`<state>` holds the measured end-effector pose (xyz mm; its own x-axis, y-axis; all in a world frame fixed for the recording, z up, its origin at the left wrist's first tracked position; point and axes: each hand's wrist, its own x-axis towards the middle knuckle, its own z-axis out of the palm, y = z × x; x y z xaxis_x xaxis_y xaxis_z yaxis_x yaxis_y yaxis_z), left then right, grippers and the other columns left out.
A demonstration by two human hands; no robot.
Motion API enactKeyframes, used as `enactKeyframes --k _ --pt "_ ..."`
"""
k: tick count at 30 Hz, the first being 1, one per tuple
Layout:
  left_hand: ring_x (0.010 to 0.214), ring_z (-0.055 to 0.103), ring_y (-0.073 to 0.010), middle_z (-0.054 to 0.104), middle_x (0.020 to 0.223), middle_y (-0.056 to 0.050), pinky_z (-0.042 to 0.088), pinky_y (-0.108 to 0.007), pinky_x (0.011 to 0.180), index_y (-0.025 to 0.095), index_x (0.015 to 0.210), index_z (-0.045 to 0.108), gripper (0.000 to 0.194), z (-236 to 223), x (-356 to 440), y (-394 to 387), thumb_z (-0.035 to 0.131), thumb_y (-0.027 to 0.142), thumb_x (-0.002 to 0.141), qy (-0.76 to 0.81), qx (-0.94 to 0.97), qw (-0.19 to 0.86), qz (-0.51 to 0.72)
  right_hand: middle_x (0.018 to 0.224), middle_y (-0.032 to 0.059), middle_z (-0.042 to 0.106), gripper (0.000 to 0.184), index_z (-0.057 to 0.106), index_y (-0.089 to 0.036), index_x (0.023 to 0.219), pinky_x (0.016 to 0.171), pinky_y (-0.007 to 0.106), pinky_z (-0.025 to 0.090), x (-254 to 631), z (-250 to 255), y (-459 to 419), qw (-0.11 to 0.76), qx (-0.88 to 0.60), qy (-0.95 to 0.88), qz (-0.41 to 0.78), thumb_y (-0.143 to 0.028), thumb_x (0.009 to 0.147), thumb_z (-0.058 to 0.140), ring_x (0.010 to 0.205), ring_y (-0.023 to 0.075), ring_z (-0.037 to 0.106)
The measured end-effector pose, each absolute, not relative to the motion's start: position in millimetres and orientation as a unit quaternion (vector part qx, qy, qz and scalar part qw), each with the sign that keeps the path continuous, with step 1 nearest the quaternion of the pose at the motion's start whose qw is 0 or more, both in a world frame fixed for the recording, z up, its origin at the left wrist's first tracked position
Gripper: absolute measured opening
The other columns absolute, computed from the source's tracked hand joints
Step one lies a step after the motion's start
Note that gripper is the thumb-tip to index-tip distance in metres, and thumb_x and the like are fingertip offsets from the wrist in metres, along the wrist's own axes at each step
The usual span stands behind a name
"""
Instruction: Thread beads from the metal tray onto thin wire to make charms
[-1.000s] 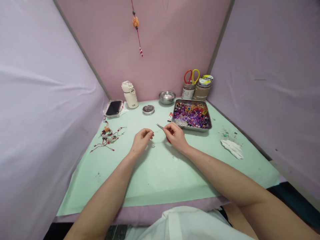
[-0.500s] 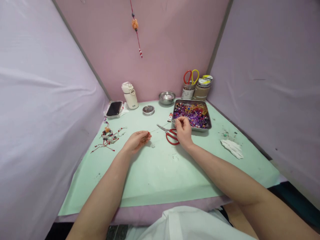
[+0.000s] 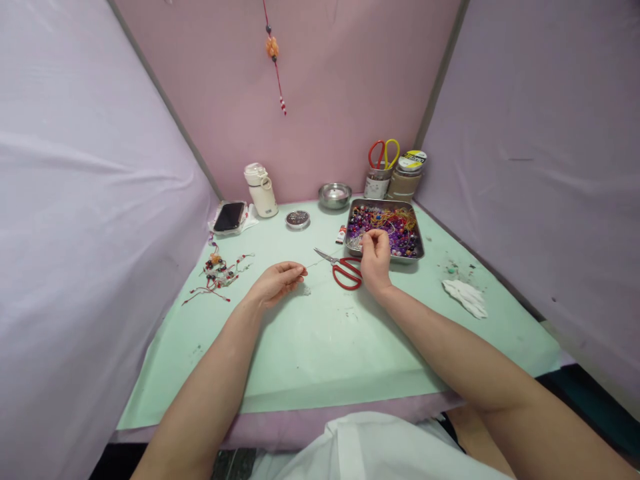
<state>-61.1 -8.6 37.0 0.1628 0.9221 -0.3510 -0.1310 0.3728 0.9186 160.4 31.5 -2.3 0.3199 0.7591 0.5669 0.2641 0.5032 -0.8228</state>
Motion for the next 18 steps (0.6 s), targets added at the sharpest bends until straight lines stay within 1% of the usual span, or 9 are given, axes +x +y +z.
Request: enactKeyframes --k 3,6,9,13,15,18 --pt "0.064 0.058 -0.0067 0.065 0.078 -0.004 0.047 -0.015 0.057 0.013 0.076 0.069 0.02 36.2 -59.4 -9.8 0.08 0.023 0.062 0.501 0.401 0.651 0.405 0.094 0.0057 0.047 0.005 0.046 -0.022 0.091 0.078 0.035 0.042 159.0 8.5 23.0 0.696 -0.47 -0.525 0.138 -0.026 0.088 0.045 0.086 0.0185 0.048" --pt "0.063 0.058 -0.0072 0.066 0.078 -0.004 0.049 -0.018 0.058 0.013 0.076 0.07 0.024 35.6 -55.8 -11.6 0.083 0.024 0.059 0.492 0.405 0.654 0.407 0.097 0.0068 0.05 0.007 0.05 -0.022 0.092 0.083 0.037 0.041 154.8 17.9 11.3 0.679 -0.424 -0.592 0.096 -0.022 0.085 0.048 0.094 0.0206 0.049" --pt "0.062 0.059 -0.0089 0.067 0.078 -0.006 0.051 -0.022 0.059 0.013 0.076 0.069 0.026 34.8 -51.2 -13.5 0.084 0.024 0.057 0.478 0.406 0.662 0.41 0.091 0.0052 0.056 0.007 0.054 -0.022 0.088 0.085 0.038 0.039 148.4 21.1 0.7 0.605 -0.362 -0.696 0.138 -0.02 0.086 0.047 0.092 0.02 0.053" --pt "0.067 0.062 -0.0109 0.069 0.078 -0.006 0.052 -0.024 0.065 0.013 0.077 0.068 0.025 34.4 -46.6 -15.4 0.082 0.023 0.059 0.463 0.409 0.669 0.413 0.088 0.0032 0.063 0.006 0.057 -0.021 0.087 0.085 0.036 0.038 140.7 17.3 -4.8 0.491 -0.35 -0.767 0.22 -0.02 0.085 0.052 0.088 0.0186 0.057" --pt "0.068 0.062 -0.0104 0.069 0.077 -0.005 0.052 -0.023 0.066 0.013 0.078 0.068 0.023 34.9 -45.4 -16.1 0.08 0.023 0.062 0.463 0.408 0.669 0.415 0.087 0.0026 0.065 0.006 0.059 -0.02 0.088 0.081 0.034 0.039 138.9 14.1 -3.9 0.463 -0.354 -0.772 0.254 -0.021 0.084 0.054 0.084 0.0177 0.059" --pt "0.067 0.062 -0.0088 0.069 0.078 -0.005 0.051 -0.02 0.066 0.012 0.078 0.067 0.02 36.1 -44.4 -16.9 0.078 0.022 0.064 0.457 0.41 0.671 0.416 0.083 0.0017 0.067 0.007 0.061 -0.02 0.088 0.073 0.03 0.04 138.1 9.9 -0.8 0.443 -0.355 -0.772 0.286 -0.022 0.083 0.056 0.073 0.0152 0.059"
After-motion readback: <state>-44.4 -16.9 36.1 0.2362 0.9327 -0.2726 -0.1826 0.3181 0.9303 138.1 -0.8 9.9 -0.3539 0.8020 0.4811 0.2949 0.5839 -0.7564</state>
